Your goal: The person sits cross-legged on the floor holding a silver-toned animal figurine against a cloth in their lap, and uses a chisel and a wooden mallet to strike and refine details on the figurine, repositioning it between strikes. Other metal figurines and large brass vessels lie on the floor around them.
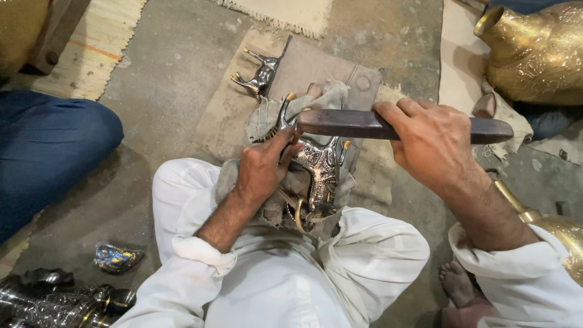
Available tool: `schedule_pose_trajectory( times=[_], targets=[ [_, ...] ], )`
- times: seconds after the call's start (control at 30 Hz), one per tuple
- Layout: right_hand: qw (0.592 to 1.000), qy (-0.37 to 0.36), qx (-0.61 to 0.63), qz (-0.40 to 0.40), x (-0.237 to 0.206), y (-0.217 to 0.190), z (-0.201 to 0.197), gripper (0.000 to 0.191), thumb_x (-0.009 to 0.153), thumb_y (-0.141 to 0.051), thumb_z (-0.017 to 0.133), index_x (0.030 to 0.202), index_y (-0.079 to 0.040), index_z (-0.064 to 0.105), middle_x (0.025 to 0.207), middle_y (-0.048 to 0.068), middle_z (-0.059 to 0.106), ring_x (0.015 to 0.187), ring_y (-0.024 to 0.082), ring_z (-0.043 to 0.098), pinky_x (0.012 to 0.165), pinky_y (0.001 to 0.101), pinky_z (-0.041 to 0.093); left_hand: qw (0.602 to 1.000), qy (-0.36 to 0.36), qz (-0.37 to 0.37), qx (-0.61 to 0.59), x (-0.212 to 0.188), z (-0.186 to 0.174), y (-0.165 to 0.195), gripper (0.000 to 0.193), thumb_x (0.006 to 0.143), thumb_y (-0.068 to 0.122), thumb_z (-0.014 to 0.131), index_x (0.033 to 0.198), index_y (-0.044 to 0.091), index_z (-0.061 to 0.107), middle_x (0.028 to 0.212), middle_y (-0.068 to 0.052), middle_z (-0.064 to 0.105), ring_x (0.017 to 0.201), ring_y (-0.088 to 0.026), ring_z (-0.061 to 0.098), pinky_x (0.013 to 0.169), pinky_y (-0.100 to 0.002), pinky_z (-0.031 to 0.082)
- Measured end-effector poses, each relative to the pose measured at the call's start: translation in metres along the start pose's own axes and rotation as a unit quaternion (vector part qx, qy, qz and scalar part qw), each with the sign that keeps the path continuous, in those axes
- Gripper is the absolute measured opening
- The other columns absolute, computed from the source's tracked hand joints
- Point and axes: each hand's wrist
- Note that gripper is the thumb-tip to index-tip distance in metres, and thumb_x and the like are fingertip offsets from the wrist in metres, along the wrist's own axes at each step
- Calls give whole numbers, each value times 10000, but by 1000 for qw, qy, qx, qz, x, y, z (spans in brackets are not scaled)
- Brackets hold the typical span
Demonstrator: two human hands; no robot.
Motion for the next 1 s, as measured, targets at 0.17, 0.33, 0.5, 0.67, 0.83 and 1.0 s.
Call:
schedule_pose_trajectory(
  times=[0.17,0.33,0.5,0.67,0.83,1.0],
  targets=[
    [1000,3,24,6,0,0,-4,475,796,-108,756,1260,-134,660,994,74,709,855,298,701,719,426,533,1000,-22,-10,19,2,-1,-1,305,994,216,755,1228,62,632,894,-133,775,729,-284,762,589,-411,566],
    [998,16,52,23,0,0,-1,448,810,-110,757,1246,-111,655,995,89,703,855,318,691,721,443,519,1000,4,17,-4,3,-2,-1,299,1004,198,735,1245,66,616,959,-135,772,817,-288,771,636,-396,585],
    [999,36,23,9,-2,-1,1,432,777,-85,746,1202,-119,678,986,73,704,863,294,698,728,427,531,1000,3,20,-2,4,-3,0,318,999,190,734,1262,58,613,970,-132,771,829,-290,772,646,-391,590],
    [1000,24,-18,-5,-5,0,2,385,788,-64,745,1162,-137,698,955,60,706,881,281,708,731,414,540,999,-18,-15,27,4,-4,0,389,947,181,798,1275,42,641,905,-149,765,768,-309,760,622,-416,575],
    [985,115,119,39,-6,4,6,302,943,-97,730,1235,-77,656,1024,100,699,879,278,686,772,409,533,999,22,-7,-41,3,-5,2,334,963,141,770,1255,55,632,1037,-133,784,865,-279,786,670,-373,609],
    [996,-10,-94,0,-2,4,9,315,881,-87,750,1182,-159,694,951,46,727,829,228,723,707,385,551,998,30,-27,-48,3,-8,2,314,968,140,770,1238,57,635,1024,-116,786,891,-255,798,682,-359,619]
  ],
)
Point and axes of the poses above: each hand's wrist, its own x-axis towards the middle knuckle, its own z-axis out of the palm, y = z × x
